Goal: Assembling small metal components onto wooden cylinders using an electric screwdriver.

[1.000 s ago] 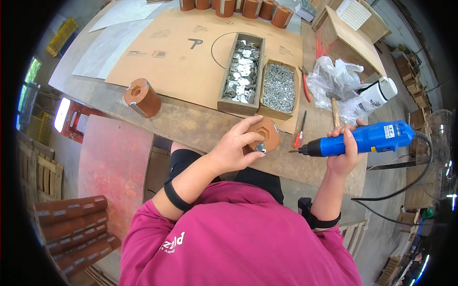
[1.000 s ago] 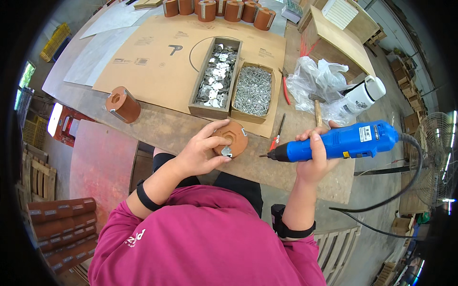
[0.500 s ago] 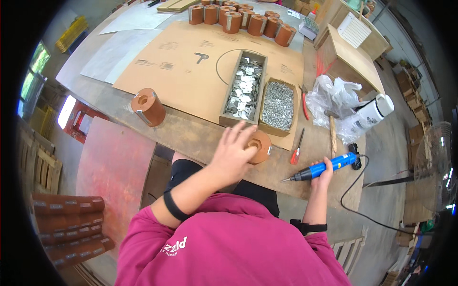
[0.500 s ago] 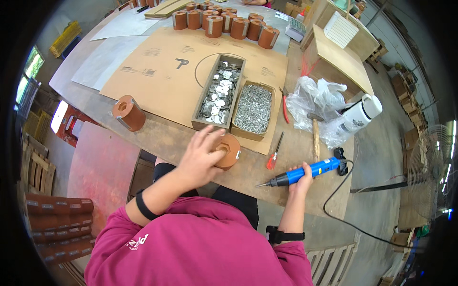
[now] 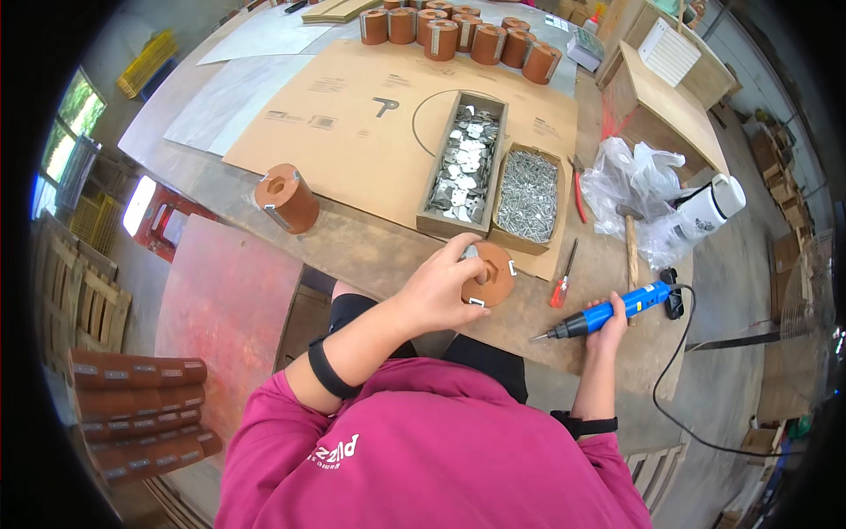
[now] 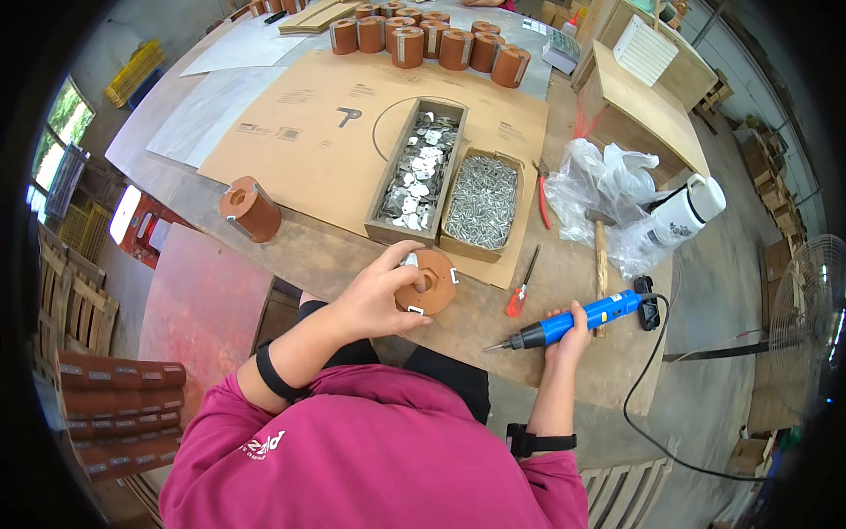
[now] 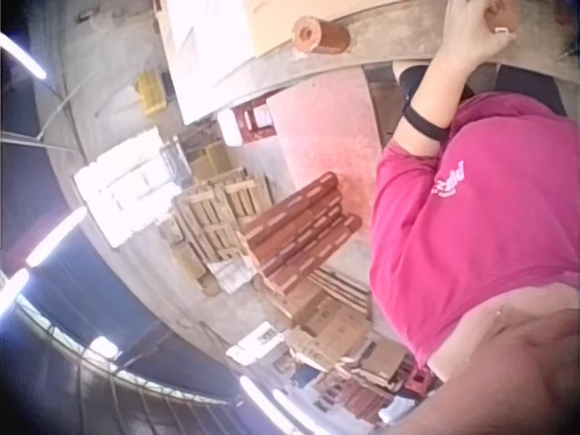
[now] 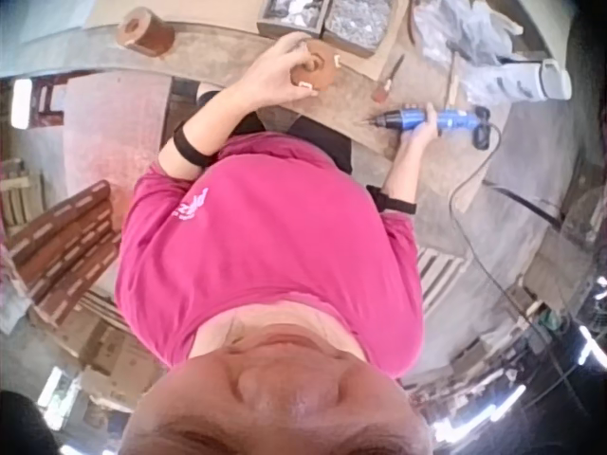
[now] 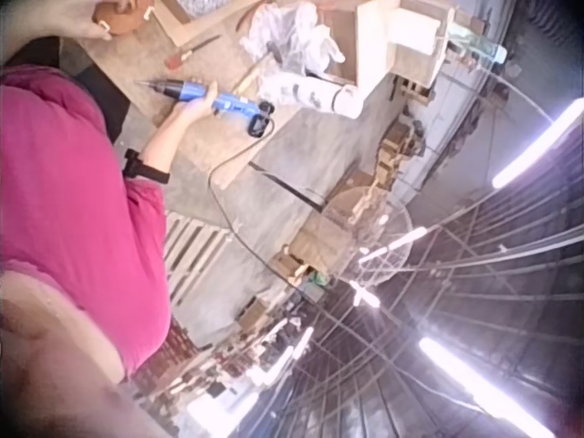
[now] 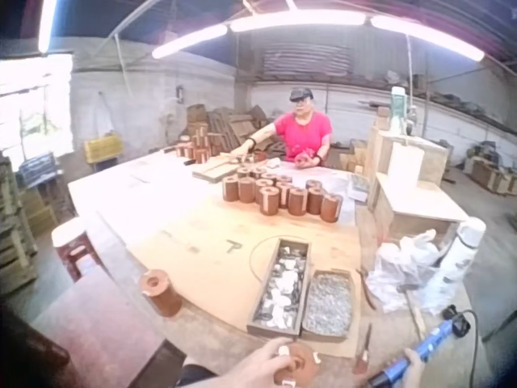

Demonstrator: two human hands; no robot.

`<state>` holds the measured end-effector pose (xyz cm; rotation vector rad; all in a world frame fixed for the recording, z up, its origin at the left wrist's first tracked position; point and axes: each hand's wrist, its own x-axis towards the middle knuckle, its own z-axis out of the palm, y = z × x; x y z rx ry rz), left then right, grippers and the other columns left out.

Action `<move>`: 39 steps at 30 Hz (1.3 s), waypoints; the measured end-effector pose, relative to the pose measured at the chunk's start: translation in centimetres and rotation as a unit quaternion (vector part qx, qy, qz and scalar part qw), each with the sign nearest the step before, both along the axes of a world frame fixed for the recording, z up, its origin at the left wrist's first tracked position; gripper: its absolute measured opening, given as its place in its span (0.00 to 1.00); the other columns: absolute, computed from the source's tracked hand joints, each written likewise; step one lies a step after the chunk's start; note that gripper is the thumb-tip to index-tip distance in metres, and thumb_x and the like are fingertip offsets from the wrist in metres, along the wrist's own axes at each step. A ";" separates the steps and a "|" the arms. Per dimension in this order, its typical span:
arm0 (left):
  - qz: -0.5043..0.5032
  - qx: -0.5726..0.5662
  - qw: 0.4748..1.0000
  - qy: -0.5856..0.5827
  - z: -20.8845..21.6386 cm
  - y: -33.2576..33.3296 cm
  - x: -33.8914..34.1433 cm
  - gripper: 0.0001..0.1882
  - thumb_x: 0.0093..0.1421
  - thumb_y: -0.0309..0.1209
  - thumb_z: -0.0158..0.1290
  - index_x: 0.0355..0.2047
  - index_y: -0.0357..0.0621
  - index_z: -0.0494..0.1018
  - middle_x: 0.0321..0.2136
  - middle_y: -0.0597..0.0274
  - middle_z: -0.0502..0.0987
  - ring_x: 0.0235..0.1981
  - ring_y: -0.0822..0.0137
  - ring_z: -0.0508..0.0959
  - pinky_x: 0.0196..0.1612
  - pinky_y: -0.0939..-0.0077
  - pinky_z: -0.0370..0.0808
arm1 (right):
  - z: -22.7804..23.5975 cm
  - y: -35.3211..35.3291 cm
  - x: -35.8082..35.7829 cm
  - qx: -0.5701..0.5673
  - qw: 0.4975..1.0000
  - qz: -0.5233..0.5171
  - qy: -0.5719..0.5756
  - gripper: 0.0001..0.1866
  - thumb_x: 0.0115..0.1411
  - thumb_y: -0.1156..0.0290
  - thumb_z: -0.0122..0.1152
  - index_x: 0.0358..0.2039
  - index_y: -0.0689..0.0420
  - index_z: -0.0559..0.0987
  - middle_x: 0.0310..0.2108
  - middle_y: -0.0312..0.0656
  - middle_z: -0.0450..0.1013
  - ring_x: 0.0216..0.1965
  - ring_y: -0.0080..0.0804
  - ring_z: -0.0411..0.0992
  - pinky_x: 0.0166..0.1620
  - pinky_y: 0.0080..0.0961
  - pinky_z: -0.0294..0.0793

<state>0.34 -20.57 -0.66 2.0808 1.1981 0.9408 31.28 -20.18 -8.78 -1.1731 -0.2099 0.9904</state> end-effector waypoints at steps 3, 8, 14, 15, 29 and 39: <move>-0.060 -0.005 0.998 -0.009 -0.5 1.4 0.0 0.23 0.33 0.31 0.64 0.30 0.43 0.66 0.47 0.47 0.60 0.46 0.48 0.66 0.45 0.66 0.67 | 0.4 -0.1 -0.3 -0.007 1.000 0.000 -0.001 0.11 0.47 0.71 0.57 0.26 0.60 0.66 0.18 0.41 0.64 0.20 0.32 0.66 0.26 0.30 0.72; -0.133 -0.025 0.991 -0.005 0.9 3.1 -0.8 0.29 0.35 0.32 0.64 0.38 0.42 0.63 0.46 0.47 0.61 0.47 0.52 0.66 0.45 0.69 0.67 | 0.5 0.0 -0.5 -0.013 1.000 -0.006 -0.006 0.11 0.46 0.71 0.57 0.26 0.61 0.66 0.18 0.41 0.64 0.20 0.32 0.67 0.25 0.31 0.72; 0.052 -0.002 0.998 0.028 -0.1 10.0 -2.6 0.19 0.44 0.30 0.58 0.37 0.41 0.68 0.30 0.56 0.70 0.31 0.59 0.72 0.36 0.74 0.70 | 0.6 0.0 -0.3 -0.014 1.000 -0.001 -0.013 0.11 0.46 0.70 0.57 0.26 0.61 0.66 0.18 0.41 0.64 0.19 0.33 0.66 0.25 0.32 0.72; 0.050 0.000 0.998 0.030 -0.7 11.0 -2.7 0.19 0.44 0.30 0.58 0.37 0.41 0.68 0.30 0.56 0.70 0.31 0.59 0.72 0.36 0.74 0.70 | 0.5 0.0 -0.3 -0.012 1.000 -0.001 -0.011 0.11 0.46 0.70 0.57 0.26 0.61 0.66 0.18 0.41 0.64 0.19 0.33 0.66 0.25 0.32 0.71; 0.099 0.014 0.893 0.439 -0.6 12.3 -0.7 0.12 0.43 0.37 0.57 0.29 0.49 0.73 0.33 0.63 0.72 0.41 0.61 0.69 0.43 0.62 0.64 | 0.7 -0.1 -0.5 -0.014 1.000 0.000 -0.025 0.12 0.46 0.70 0.58 0.26 0.60 0.65 0.18 0.40 0.64 0.19 0.33 0.66 0.25 0.31 0.71; 0.103 -0.060 0.937 0.328 -0.2 12.5 -0.9 0.09 0.44 0.33 0.56 0.28 0.48 0.72 0.24 0.64 0.75 0.32 0.60 0.73 0.40 0.65 0.65 | 0.7 -0.3 -0.6 -0.020 0.999 0.012 -0.032 0.11 0.47 0.68 0.58 0.25 0.59 0.67 0.18 0.39 0.64 0.20 0.30 0.66 0.26 0.28 0.71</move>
